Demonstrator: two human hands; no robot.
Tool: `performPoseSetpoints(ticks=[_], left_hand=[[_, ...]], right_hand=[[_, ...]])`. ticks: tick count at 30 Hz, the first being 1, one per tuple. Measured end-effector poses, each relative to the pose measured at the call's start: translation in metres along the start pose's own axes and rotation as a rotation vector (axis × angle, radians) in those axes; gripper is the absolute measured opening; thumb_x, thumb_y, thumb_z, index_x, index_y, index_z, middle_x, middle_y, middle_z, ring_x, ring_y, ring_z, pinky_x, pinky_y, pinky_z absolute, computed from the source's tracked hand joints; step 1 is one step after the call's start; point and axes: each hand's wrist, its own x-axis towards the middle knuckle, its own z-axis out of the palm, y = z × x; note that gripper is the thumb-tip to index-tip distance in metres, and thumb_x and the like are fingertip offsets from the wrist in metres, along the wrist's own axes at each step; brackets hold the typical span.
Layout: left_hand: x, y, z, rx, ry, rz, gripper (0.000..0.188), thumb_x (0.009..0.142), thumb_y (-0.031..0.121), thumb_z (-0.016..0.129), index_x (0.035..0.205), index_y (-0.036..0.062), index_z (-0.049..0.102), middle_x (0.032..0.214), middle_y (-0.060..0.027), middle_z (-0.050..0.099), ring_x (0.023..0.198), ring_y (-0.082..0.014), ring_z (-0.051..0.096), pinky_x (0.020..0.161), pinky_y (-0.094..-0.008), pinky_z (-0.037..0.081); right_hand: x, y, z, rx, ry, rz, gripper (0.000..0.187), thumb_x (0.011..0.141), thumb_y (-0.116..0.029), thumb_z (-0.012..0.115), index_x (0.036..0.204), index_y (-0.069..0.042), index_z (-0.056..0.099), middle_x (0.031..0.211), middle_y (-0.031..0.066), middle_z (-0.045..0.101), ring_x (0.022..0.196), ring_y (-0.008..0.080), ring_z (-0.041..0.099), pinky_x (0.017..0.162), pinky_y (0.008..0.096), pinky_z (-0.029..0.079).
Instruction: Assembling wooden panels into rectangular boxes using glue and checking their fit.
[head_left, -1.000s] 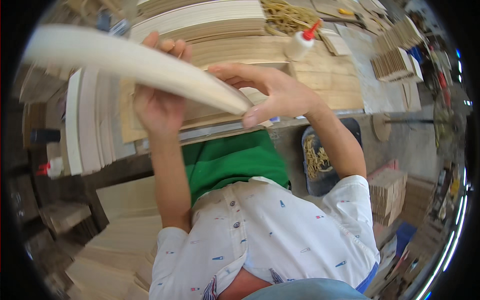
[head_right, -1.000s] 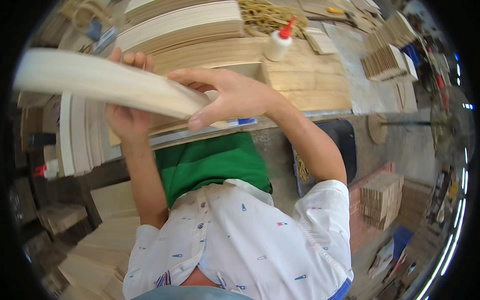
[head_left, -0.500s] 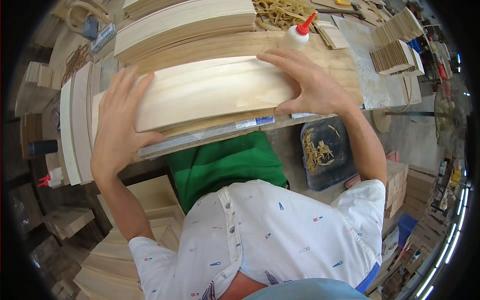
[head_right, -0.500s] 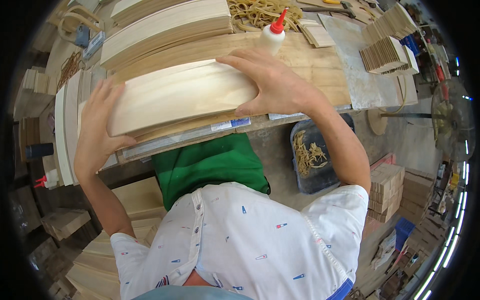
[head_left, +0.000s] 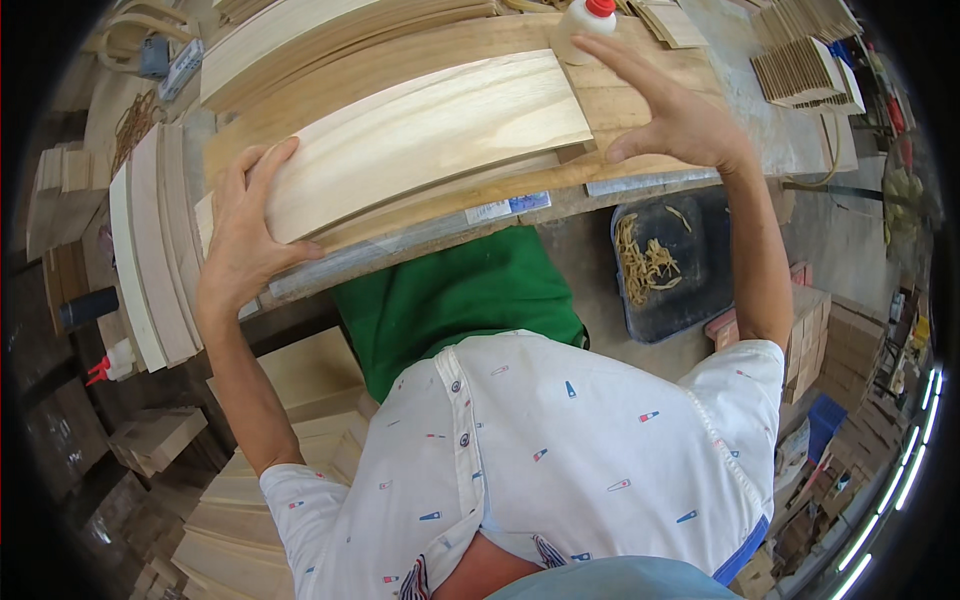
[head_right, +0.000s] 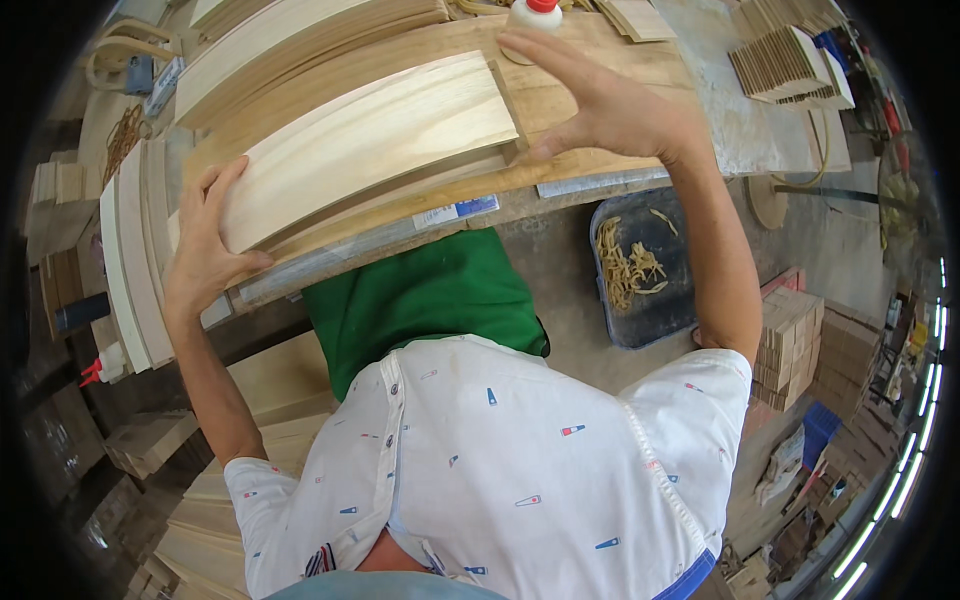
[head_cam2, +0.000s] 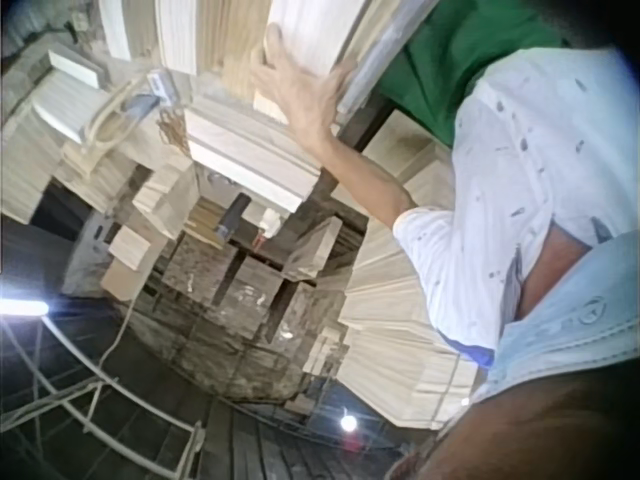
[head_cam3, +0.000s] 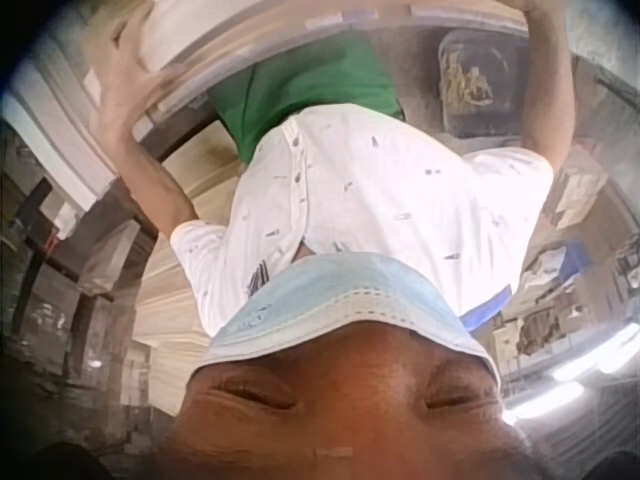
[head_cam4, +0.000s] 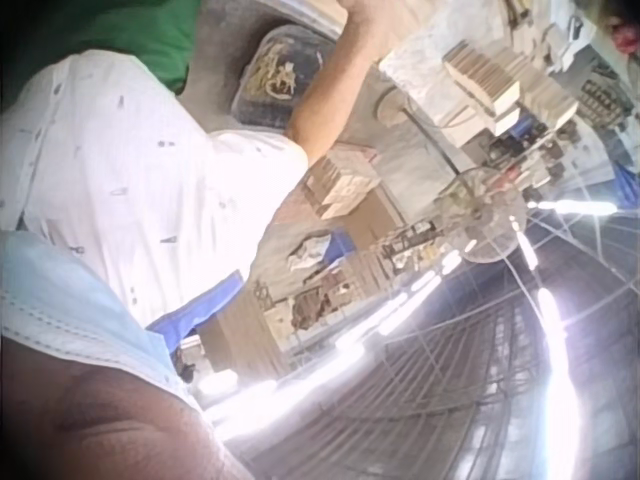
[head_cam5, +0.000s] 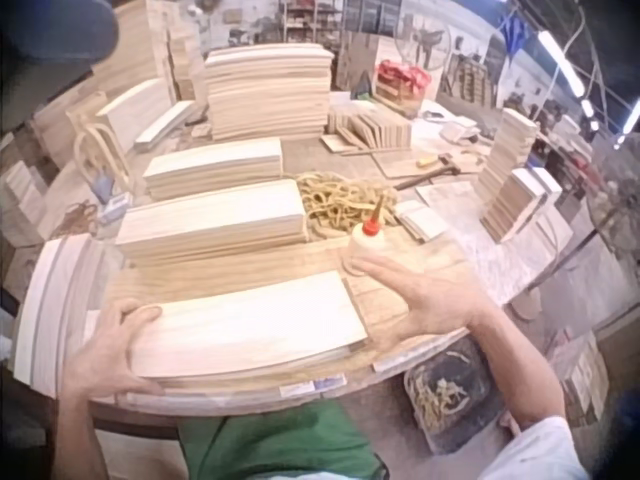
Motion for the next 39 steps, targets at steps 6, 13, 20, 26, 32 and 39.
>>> performPoseSetpoints(ticks=[6, 13, 20, 26, 32, 39], left_hand=[[0.002, 0.004, 0.014, 0.012, 0.021, 0.020, 0.104, 0.042, 0.006, 0.085, 0.136, 0.0208, 0.045, 0.134, -0.0132, 0.038, 0.124, -0.0347, 0.036, 0.106, -0.0419, 0.032], [0.004, 0.003, 0.023, 0.065, 0.025, 0.031, 0.108, 0.040, 0.004, 0.084, 0.139, 0.0171, 0.042, 0.133, -0.0132, 0.038, 0.125, -0.0347, 0.035, 0.107, -0.0412, 0.030], [0.003, 0.001, 0.022, 0.090, 0.024, 0.000, 0.109, 0.040, 0.007, 0.086, 0.139, 0.0166, 0.041, 0.135, -0.0155, 0.038, 0.124, -0.0362, 0.036, 0.107, -0.0431, 0.031], [-0.002, -0.027, 0.016, 0.180, 0.102, 0.227, 0.111, 0.048, 0.022, 0.087, 0.145, 0.0139, 0.032, 0.145, -0.0167, 0.032, 0.135, -0.0344, 0.028, 0.112, -0.0443, 0.025], [-0.070, -0.129, -0.026, -0.610, 0.155, -0.038, 0.114, 0.052, 0.025, 0.087, 0.147, 0.0089, 0.026, 0.155, -0.0080, 0.019, 0.143, -0.0211, 0.014, 0.115, -0.0428, 0.015], [-0.061, -0.144, 0.012, -0.807, 0.081, 0.060, 0.110, 0.056, 0.018, 0.084, 0.149, 0.0166, 0.024, 0.154, -0.0043, 0.021, 0.142, -0.0201, 0.017, 0.115, -0.0414, 0.021]], right_hand=[[0.000, -0.003, 0.024, 0.082, -0.055, 0.037, 0.111, 0.053, -0.025, 0.083, 0.147, -0.019, 0.025, 0.153, 0.0060, 0.023, 0.141, 0.0256, 0.022, 0.117, 0.0411, 0.020], [0.000, -0.001, 0.028, 0.036, -0.044, 0.067, 0.108, 0.051, -0.016, 0.081, 0.146, -0.019, 0.029, 0.153, 0.0032, 0.023, 0.140, 0.0250, 0.022, 0.117, 0.0410, 0.023], [0.008, -0.007, 0.032, 0.020, -0.039, 0.061, 0.106, 0.053, -0.003, 0.079, 0.145, -0.019, 0.031, 0.152, 0.0039, 0.025, 0.138, 0.0266, 0.027, 0.114, 0.0383, 0.029], [0.002, -0.010, 0.026, 0.060, -0.065, 0.165, 0.099, 0.057, 0.007, 0.075, 0.144, -0.019, 0.035, 0.151, 0.0037, 0.027, 0.136, 0.0262, 0.031, 0.104, 0.0429, 0.037], [0.009, -0.018, 0.029, 0.047, -0.069, 0.124, 0.102, 0.053, -0.004, 0.080, 0.144, -0.018, 0.036, 0.151, 0.0037, 0.030, 0.132, 0.0258, 0.038, 0.100, 0.0423, 0.041], [0.012, -0.028, 0.032, 0.044, -0.032, 0.193, 0.107, 0.049, -0.026, 0.084, 0.144, -0.016, 0.036, 0.151, 0.0033, 0.030, 0.123, 0.0269, 0.048, 0.095, 0.0368, 0.045]])
